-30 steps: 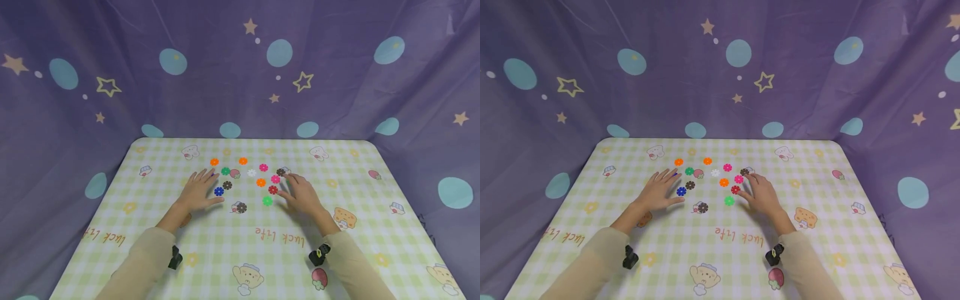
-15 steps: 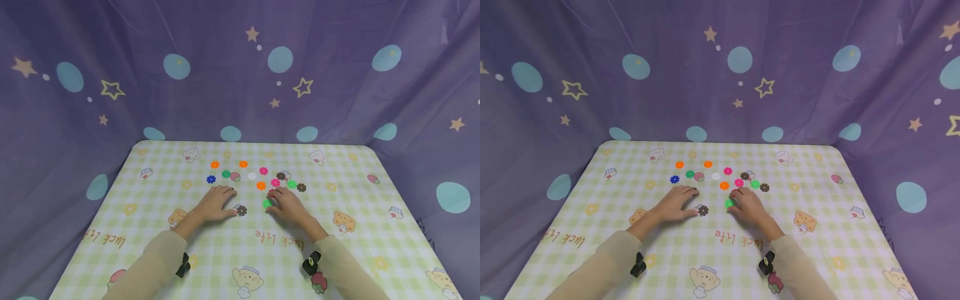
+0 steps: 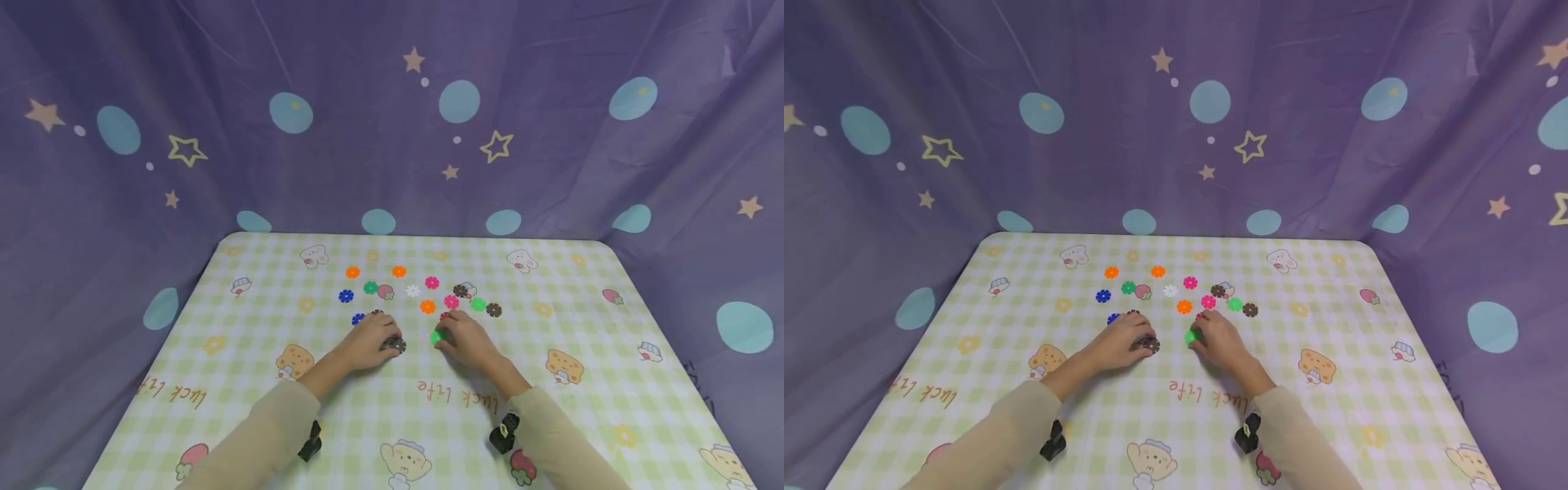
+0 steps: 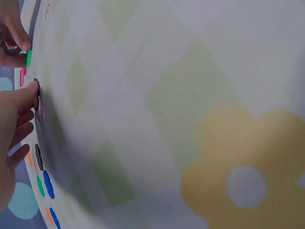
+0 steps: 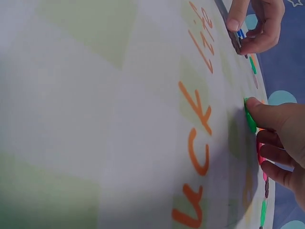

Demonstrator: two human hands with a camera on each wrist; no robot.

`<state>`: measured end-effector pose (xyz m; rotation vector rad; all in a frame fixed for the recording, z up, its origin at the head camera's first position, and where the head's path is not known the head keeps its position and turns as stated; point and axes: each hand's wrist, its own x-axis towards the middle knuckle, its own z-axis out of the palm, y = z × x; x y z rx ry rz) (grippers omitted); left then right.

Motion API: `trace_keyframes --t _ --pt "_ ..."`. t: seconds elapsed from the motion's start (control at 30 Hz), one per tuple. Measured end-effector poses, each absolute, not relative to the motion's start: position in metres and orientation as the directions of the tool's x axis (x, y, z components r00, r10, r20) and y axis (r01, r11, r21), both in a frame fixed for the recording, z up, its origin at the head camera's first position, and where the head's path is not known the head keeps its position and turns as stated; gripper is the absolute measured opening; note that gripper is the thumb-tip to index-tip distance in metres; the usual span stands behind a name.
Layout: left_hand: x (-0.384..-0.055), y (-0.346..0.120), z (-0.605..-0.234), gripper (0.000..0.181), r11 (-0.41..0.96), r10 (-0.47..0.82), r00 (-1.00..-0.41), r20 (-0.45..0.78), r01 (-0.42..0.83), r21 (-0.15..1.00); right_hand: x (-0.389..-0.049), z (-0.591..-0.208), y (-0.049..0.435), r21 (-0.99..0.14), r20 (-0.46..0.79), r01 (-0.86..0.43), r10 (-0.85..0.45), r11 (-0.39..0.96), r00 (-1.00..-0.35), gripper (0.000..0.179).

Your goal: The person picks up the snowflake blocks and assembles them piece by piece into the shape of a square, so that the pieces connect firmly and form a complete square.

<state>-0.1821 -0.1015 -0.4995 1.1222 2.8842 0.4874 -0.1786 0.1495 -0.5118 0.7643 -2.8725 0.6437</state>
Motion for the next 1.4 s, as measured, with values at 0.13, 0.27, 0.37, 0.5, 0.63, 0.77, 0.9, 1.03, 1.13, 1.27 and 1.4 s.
trace_keyframes --t 0.13,0.27,0.37,0.5,0.63,0.77,0.9,1.03,1.13,1.27,1.4 --pt "-0.181 -0.097 -0.497 0.026 0.702 0.649 -0.756 0.079 0.636 0.320 -0.179 -0.511 0.147 -0.412 0.172 -0.468 -0.438 0.781 -0.882 0.029" --pt "-0.181 -0.092 -0.493 0.027 0.707 0.636 -0.771 0.036 0.601 0.373 -0.180 -0.509 0.145 -0.467 0.143 -0.436 -0.420 0.769 -0.896 0.027" --pt "-0.180 -0.089 -0.493 0.025 0.717 0.613 -0.790 0.016 0.565 0.407 -0.179 -0.509 0.143 -0.543 0.121 -0.401 -0.404 0.738 -0.907 0.024" --pt "-0.181 -0.086 -0.493 0.024 0.713 0.567 -0.824 -0.003 0.489 0.502 -0.178 -0.508 0.139 -0.621 0.106 -0.373 -0.398 0.689 -0.911 0.019" --pt "-0.180 -0.085 -0.495 0.022 0.664 0.510 -0.859 -0.055 0.352 0.660 -0.173 -0.512 0.136 -0.668 0.109 -0.362 -0.396 0.650 -0.912 0.012" --pt "-0.181 -0.083 -0.496 0.019 0.615 0.441 -0.891 -0.109 0.211 0.760 -0.170 -0.515 0.134 -0.702 0.119 -0.347 -0.378 0.622 -0.918 0.012" --pt "-0.182 -0.081 -0.492 0.016 0.582 0.371 -0.910 -0.184 0.073 0.810 -0.173 -0.511 0.133 -0.744 0.112 -0.314 -0.354 0.590 -0.929 0.012" --pt "-0.184 -0.080 -0.491 0.015 0.521 0.340 -0.896 -0.286 -0.074 0.851 -0.172 -0.509 0.129 -0.785 0.106 -0.268 -0.305 0.558 -0.946 0.013" --pt "-0.186 -0.079 -0.494 0.018 0.461 0.331 -0.877 -0.348 -0.172 0.871 -0.172 -0.510 0.128 -0.806 0.116 -0.252 -0.275 0.536 -0.954 0.015" --pt "-0.188 -0.080 -0.495 0.020 0.418 0.316 -0.862 -0.396 -0.248 0.874 -0.171 -0.511 0.127 -0.845 0.108 -0.216 -0.239 0.489 -0.965 0.016" --pt "-0.189 -0.079 -0.492 0.021 0.401 0.289 -0.853 -0.433 -0.303 0.864 -0.171 -0.512 0.127 -0.893 0.088 -0.165 -0.198 0.420 -0.976 0.014"
